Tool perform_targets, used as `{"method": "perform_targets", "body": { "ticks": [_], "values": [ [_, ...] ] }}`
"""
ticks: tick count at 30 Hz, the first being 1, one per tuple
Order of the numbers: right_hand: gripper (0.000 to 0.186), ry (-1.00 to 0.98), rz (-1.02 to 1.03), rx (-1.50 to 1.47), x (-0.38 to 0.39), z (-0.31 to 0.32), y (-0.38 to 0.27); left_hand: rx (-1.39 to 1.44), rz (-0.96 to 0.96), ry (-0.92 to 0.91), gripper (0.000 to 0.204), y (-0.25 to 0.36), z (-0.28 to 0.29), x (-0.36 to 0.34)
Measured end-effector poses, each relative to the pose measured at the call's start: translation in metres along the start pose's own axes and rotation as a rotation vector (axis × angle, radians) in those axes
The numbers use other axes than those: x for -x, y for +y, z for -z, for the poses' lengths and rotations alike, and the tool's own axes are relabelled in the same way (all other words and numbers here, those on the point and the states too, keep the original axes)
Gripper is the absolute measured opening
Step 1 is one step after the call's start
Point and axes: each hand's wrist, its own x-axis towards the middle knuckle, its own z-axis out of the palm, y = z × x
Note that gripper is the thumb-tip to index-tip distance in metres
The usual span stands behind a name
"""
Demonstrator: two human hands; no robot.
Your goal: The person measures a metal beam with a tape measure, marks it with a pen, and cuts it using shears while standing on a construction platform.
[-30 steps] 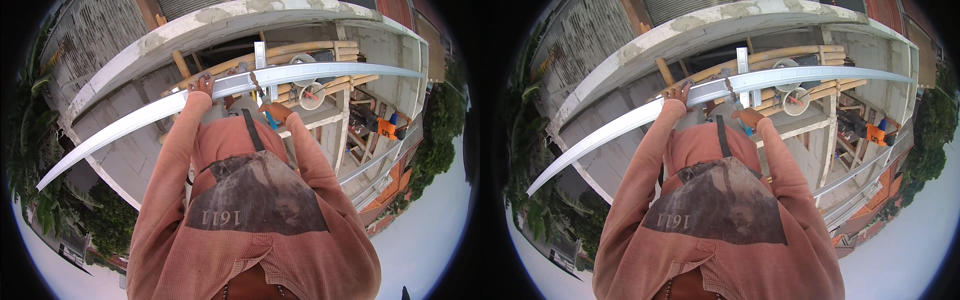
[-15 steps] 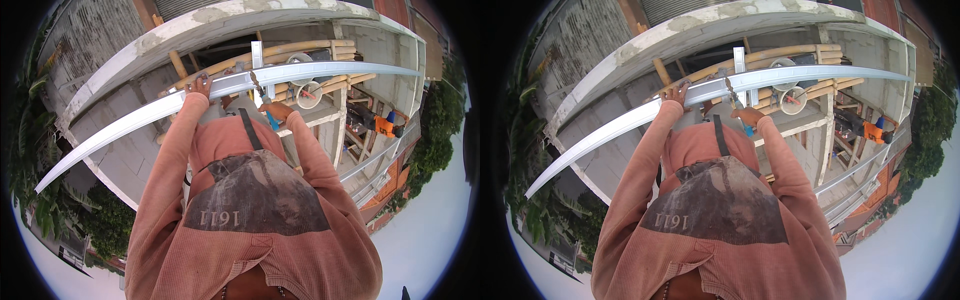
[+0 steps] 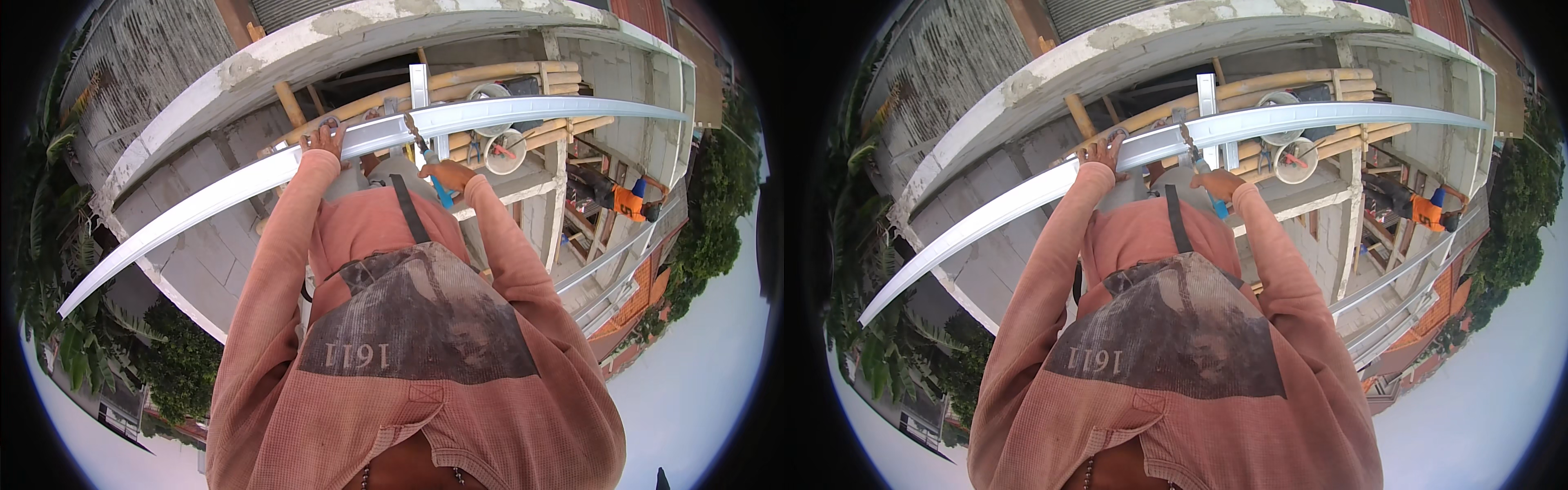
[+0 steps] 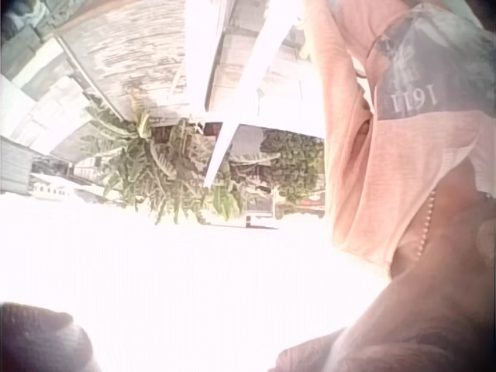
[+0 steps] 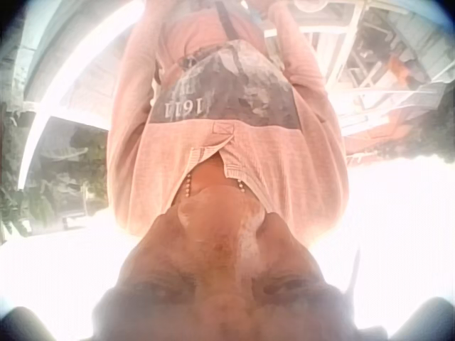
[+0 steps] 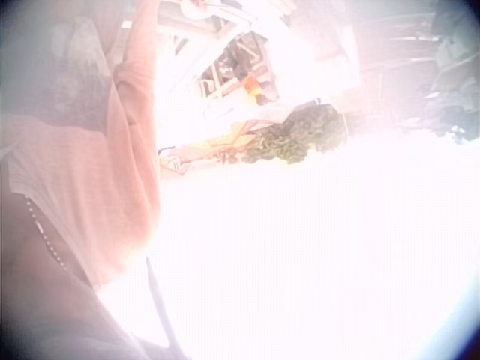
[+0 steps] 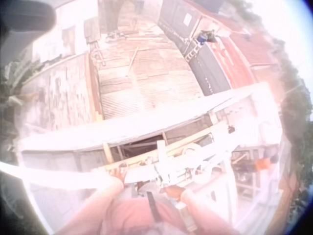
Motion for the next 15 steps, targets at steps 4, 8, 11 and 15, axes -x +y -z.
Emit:
{"method": "perform_targets", "body": {
  "ticks": [4, 8, 11, 15],
  "values": [
    [0.071, 0.001, 0.022, 0.007, -0.005, -0.0003, 0.0025, 0.005, 0.001, -0.012, 0.107, 0.0009, 0.0022, -0.0002],
    [0.072, 0.002, 0.042, 0.015, -0.0045, -0.001, 0.0016, 0.002, 0.003, -0.014, 0.107, 0.0011, 0.0044, 0.001],
    [0.073, 0.005, 0.007, 0.0, -0.0004, -0.0016, -0.0013, -0.001, 0.004, -0.014, 0.107, 0.001, 0.0053, 0.0024],
    [0.073, 0.005, 0.042, 0.017, -0.0019, -0.001, 0.0012, -0.022, 0.0, -0.024, 0.107, 0.0023, 0.0048, 0.0013]
  ]
}}
